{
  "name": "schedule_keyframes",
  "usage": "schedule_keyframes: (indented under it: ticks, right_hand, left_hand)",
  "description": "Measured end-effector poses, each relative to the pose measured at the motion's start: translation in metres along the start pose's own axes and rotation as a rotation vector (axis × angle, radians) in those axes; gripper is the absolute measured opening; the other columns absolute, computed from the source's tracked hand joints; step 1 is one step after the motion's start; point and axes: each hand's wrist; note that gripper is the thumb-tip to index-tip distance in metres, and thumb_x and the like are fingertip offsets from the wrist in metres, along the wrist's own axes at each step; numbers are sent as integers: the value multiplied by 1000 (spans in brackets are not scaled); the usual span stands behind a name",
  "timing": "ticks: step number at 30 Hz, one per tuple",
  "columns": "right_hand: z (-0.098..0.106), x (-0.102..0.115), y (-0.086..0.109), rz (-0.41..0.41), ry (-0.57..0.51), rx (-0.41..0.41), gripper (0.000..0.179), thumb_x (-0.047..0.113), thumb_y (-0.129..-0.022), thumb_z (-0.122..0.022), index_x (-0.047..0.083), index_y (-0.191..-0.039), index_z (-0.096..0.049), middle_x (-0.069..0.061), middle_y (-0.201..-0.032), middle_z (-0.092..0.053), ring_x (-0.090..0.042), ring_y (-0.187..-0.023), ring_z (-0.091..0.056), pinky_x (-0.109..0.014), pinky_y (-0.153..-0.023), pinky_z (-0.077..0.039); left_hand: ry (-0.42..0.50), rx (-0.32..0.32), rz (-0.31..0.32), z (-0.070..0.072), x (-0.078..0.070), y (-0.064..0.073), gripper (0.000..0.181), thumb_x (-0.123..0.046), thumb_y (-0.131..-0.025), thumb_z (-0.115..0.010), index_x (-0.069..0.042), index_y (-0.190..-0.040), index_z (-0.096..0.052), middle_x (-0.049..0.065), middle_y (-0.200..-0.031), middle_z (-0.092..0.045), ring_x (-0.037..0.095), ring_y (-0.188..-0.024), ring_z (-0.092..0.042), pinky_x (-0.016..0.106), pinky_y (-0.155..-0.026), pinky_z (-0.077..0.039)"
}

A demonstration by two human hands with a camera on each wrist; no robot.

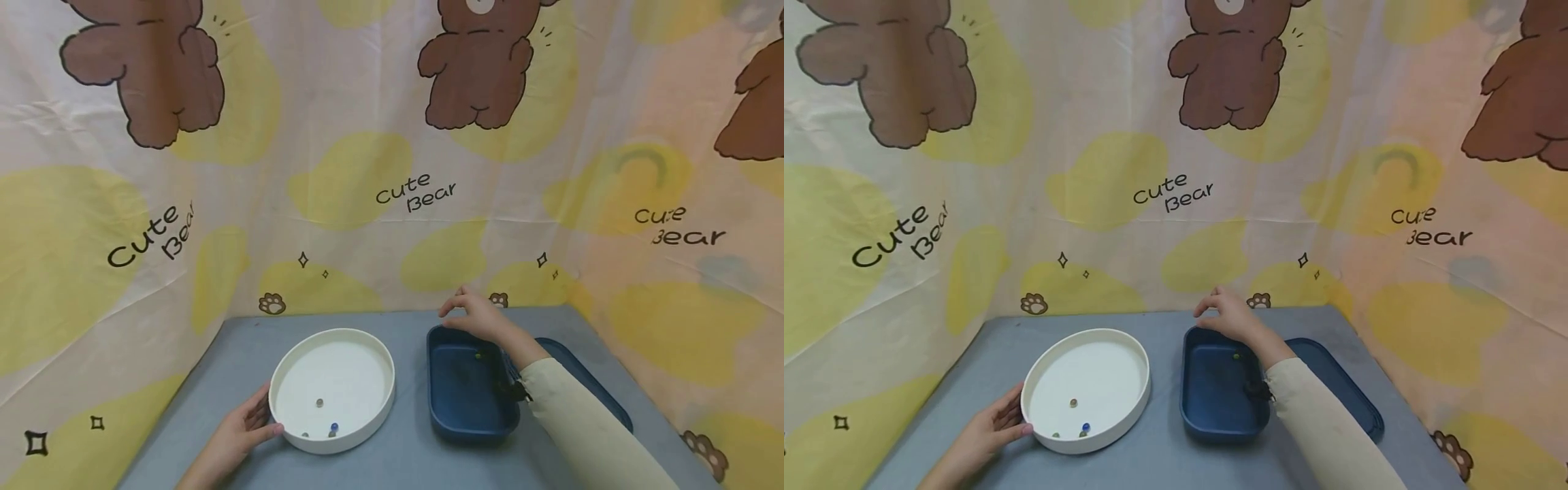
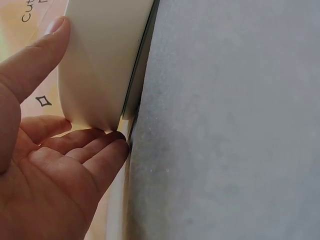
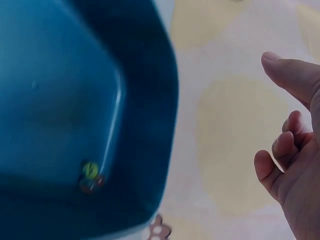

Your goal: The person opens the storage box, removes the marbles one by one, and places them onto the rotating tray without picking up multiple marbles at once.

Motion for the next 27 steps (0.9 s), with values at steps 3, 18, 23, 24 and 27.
schedule_keyframes:
  ticks: [3,18,23,24,27]
  right_hand:
    - [1,-11,7,-25,-10,-12,11,21,-93,-78,25,-104,-78,-3,-104,-51,-21,-91,-46,-37,-78,-43]
    - [-2,-44,24,-181,-99,-81,13,16,-95,-74,14,-108,-78,-13,-114,-49,-30,-94,-46,-42,-79,-44]
    - [-9,-59,27,-230,-66,-79,17,17,-95,-75,10,-110,-78,-26,-141,-48,-45,-126,-49,-59,-97,-50]
    - [-10,-62,27,-229,-42,-74,17,18,-94,-76,10,-110,-78,-26,-141,-50,-45,-128,-49,-61,-98,-49]
    - [-15,-69,30,-229,26,-79,15,19,-92,-78,13,-105,-79,-23,-136,-58,-44,-129,-52,-62,-102,-48]
  left_hand:
    - [0,0,-1,0,2,2,103,-26,-85,-85,2,-161,-21,26,-164,-27,38,-151,-30,44,-118,-40]
    - [-7,-4,4,1,1,1,105,-25,-84,-86,2,-161,-21,25,-164,-28,38,-151,-32,43,-117,-41]
    - [-2,-8,-1,-1,1,-1,105,-26,-84,-86,1,-162,-21,25,-165,-27,36,-151,-31,41,-116,-41]
    - [-1,-7,-2,-1,0,-1,105,-26,-84,-86,1,-162,-21,25,-165,-27,36,-151,-31,41,-117,-41]
    - [2,-14,10,-2,-1,-1,105,-26,-83,-87,-1,-162,-22,23,-165,-28,34,-151,-31,41,-117,-41]
Point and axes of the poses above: each hand's wrist, its own y-axis away from the middle knuckle, its own z-axis out of the back of the hand, x = y × z
